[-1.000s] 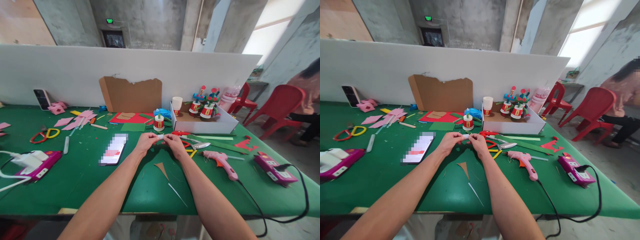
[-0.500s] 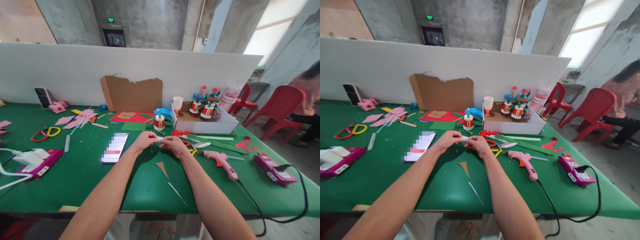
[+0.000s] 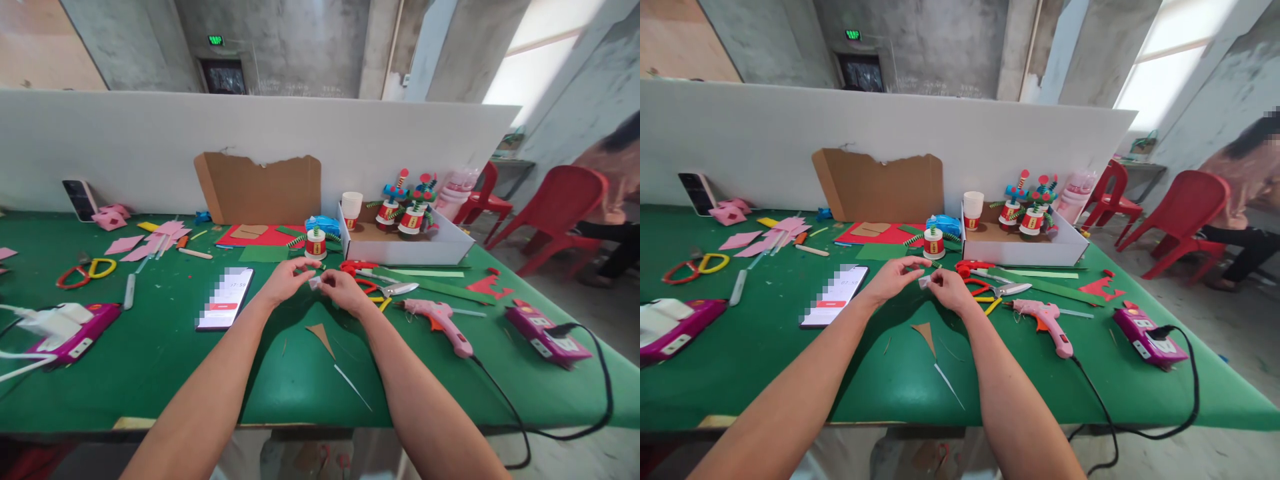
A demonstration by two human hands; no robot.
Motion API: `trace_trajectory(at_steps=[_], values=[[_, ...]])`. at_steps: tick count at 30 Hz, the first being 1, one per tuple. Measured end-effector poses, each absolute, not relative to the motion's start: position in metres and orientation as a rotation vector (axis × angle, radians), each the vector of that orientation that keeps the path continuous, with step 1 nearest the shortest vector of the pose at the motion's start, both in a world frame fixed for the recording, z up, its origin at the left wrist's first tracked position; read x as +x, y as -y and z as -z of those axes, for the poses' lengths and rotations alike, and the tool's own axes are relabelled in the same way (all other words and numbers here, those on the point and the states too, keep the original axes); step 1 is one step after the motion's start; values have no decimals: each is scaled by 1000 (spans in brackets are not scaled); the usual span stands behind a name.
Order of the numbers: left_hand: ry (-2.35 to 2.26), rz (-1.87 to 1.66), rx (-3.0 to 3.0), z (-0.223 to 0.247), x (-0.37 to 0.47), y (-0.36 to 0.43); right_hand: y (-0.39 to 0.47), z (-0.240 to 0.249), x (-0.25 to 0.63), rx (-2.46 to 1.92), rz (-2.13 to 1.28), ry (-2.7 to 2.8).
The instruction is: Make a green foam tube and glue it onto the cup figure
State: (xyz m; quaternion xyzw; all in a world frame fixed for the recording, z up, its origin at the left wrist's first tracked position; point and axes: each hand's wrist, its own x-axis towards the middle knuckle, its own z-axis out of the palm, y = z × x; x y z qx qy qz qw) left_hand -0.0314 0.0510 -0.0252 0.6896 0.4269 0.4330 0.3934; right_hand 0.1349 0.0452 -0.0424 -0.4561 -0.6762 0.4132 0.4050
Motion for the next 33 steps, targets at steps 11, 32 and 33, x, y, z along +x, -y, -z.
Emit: trace_trajectory(at_steps=[11, 32, 33], values=[[-1065, -867, 1783, 32, -28, -49, -46, 49, 133, -1183, -1066, 1694], [-966, -1470, 1238, 32, -2, -45, -39, 34, 119, -932, -1084, 1199], [-984, -1460, 1260, 32, -3, -45, -39, 34, 120, -946, -1063, 1202]])
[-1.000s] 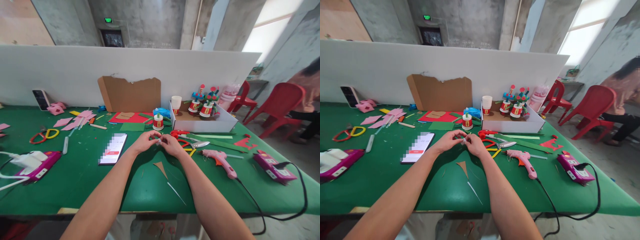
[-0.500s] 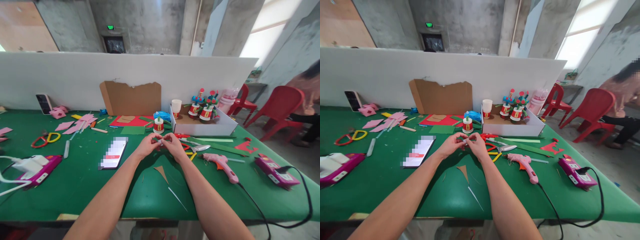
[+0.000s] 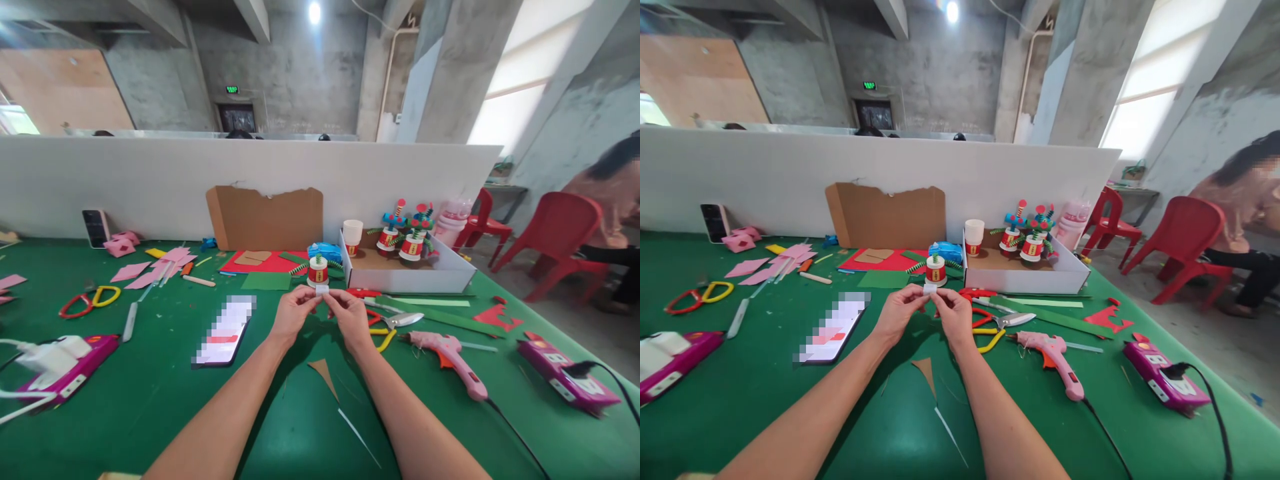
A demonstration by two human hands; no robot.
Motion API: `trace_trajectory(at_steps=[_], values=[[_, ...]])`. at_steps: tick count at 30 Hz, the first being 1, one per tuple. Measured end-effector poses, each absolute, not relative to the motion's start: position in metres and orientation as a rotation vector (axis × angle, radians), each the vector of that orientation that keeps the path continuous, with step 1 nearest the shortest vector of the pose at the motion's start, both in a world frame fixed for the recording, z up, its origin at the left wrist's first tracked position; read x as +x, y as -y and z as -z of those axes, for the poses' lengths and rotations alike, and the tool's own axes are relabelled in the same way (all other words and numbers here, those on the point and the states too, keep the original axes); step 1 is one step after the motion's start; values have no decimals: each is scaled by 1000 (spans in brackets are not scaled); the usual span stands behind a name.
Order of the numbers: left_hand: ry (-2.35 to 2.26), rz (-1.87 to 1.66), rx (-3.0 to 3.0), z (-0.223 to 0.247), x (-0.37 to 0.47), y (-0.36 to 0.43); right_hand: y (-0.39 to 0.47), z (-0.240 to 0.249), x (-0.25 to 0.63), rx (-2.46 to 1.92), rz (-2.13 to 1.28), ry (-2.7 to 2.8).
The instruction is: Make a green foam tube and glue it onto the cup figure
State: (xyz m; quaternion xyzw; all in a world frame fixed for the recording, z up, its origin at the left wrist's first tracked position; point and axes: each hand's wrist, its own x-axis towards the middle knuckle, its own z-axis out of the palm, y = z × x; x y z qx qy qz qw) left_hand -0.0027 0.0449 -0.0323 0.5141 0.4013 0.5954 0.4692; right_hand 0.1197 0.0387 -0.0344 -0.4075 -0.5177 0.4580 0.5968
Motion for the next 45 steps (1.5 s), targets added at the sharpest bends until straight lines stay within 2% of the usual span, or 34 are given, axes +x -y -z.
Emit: trace_trajectory(at_steps=[14, 25, 45], values=[[-939, -1366, 1214, 28, -2, -40, -36, 34, 119, -1048, -768, 1273], [-891, -1361, 1168, 29, -5, -41, -35, 40, 113, -948, -1011, 1137], [-820, -1436, 977, 34, 2, -40, -34, 40, 108, -937, -1061, 1066]])
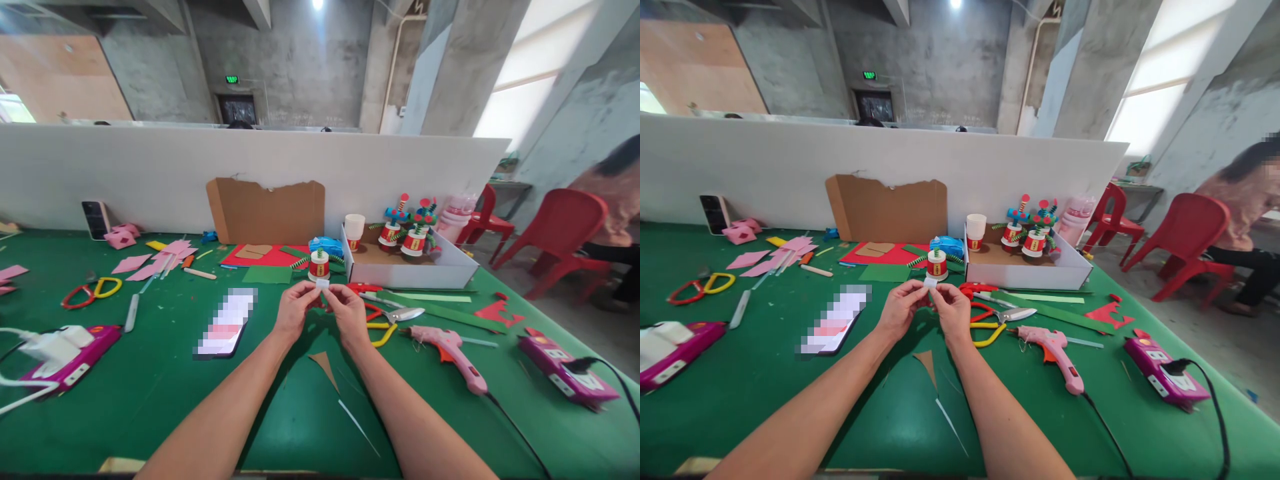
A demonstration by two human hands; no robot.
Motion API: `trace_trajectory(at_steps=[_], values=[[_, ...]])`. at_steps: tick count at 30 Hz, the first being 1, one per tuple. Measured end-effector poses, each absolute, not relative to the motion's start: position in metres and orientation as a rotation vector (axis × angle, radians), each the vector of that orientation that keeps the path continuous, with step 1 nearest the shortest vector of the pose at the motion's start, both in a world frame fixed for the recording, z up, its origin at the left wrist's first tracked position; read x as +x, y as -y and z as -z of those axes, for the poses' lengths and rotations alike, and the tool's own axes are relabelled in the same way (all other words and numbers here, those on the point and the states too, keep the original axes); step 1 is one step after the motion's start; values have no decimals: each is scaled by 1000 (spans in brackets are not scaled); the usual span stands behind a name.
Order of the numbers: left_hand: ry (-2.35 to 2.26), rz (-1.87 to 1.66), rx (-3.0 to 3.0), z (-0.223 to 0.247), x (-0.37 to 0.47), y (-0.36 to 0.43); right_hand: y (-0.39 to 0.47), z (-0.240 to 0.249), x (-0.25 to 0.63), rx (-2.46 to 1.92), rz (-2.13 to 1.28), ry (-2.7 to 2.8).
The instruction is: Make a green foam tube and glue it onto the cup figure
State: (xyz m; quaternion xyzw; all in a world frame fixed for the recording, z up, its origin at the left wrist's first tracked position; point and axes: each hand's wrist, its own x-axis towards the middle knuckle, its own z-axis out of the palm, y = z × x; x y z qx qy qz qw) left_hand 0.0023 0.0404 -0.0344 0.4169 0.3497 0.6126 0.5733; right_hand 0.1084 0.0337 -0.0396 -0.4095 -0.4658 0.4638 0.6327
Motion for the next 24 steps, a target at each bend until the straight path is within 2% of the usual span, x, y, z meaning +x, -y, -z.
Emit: trace_trajectory(at_steps=[4, 8, 14, 24], values=[[-872, -1421, 1085, 35, 2, -42, -37, 43, 109, -968, -1085, 1071], [-986, -1422, 1201, 37, 3, -43, -41, 48, 113, -1021, -971, 1125], [-1221, -1596, 1442, 40, -1, -45, -50, 53, 121, -1041, -863, 1022], [-942, -1451, 1077, 33, 2, -42, -44, 46, 118, -981, -953, 1143]])
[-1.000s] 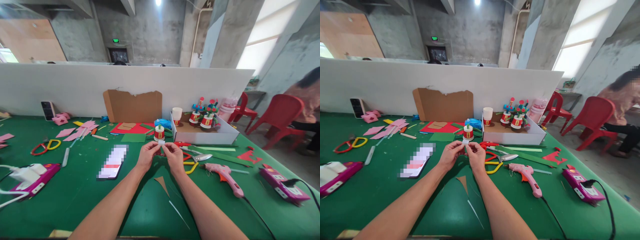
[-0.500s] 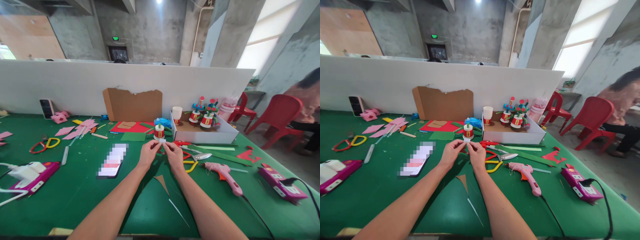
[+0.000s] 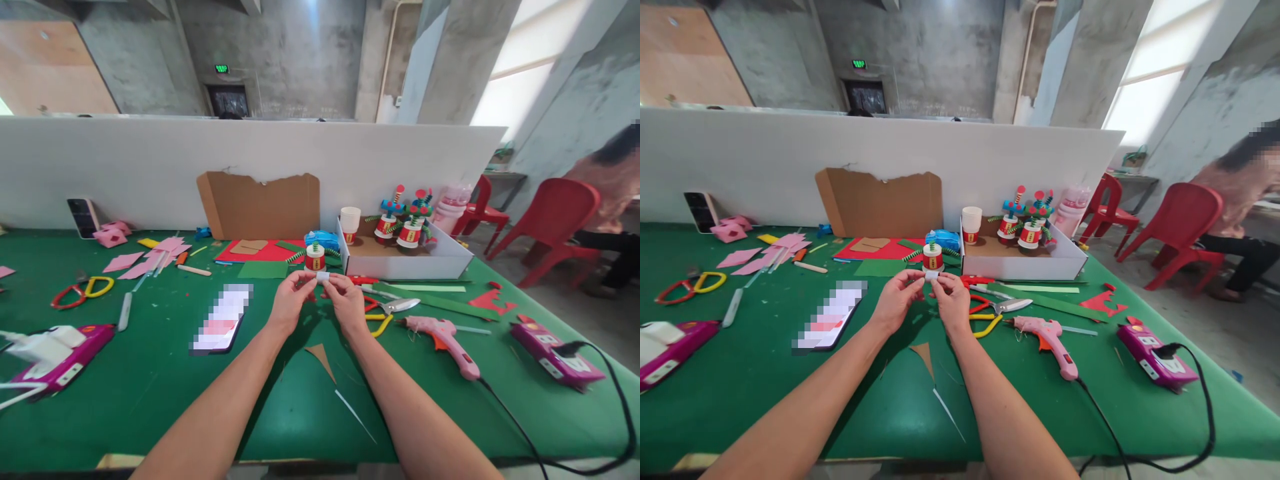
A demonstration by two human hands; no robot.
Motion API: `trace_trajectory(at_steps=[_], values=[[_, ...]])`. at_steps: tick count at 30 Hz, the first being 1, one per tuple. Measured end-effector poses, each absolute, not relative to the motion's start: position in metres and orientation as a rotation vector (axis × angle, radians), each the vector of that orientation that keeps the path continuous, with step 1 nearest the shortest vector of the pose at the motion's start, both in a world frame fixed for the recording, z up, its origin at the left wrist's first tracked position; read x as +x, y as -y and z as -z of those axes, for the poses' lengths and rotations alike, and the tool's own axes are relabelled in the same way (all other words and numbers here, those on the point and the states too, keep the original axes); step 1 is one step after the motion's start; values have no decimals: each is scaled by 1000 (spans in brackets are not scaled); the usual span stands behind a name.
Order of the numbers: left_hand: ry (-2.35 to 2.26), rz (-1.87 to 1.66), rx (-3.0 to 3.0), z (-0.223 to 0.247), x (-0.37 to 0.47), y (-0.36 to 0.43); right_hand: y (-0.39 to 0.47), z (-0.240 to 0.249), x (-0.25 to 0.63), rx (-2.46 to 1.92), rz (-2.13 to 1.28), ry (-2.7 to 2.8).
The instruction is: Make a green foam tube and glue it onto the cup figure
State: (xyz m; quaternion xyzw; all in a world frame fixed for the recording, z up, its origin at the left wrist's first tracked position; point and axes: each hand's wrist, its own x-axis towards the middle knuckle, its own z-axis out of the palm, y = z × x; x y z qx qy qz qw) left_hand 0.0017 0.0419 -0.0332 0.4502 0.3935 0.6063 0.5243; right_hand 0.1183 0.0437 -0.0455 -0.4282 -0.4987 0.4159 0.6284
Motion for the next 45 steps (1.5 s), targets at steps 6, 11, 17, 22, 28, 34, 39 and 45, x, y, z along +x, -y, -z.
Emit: trace_trajectory(at_steps=[6, 11, 17, 22, 28, 34, 39, 45], values=[[-834, -1365, 895, 33, 2, -41, -42, 45, 116, -988, -892, 1224], [-762, -1342, 850, 33, 3, -40, -43, 47, 115, -1012, -788, 1241], [-770, -1360, 871, 37, 4, -42, -41, 48, 115, -1042, -686, 1303], [-780, -1365, 873, 38, 4, -43, -40, 46, 114, -1060, -646, 1326], [-809, -1364, 934, 36, 4, -42, -41, 49, 114, -1047, -710, 1288], [-912, -1393, 1113, 35, 3, -43, -38, 46, 112, -969, -1016, 1168], [-914, -1356, 1162, 37, 2, -43, -40, 47, 113, -957, -1077, 1065], [-824, -1302, 1059, 35, 0, -43, -43, 48, 115, -964, -1025, 1093]])
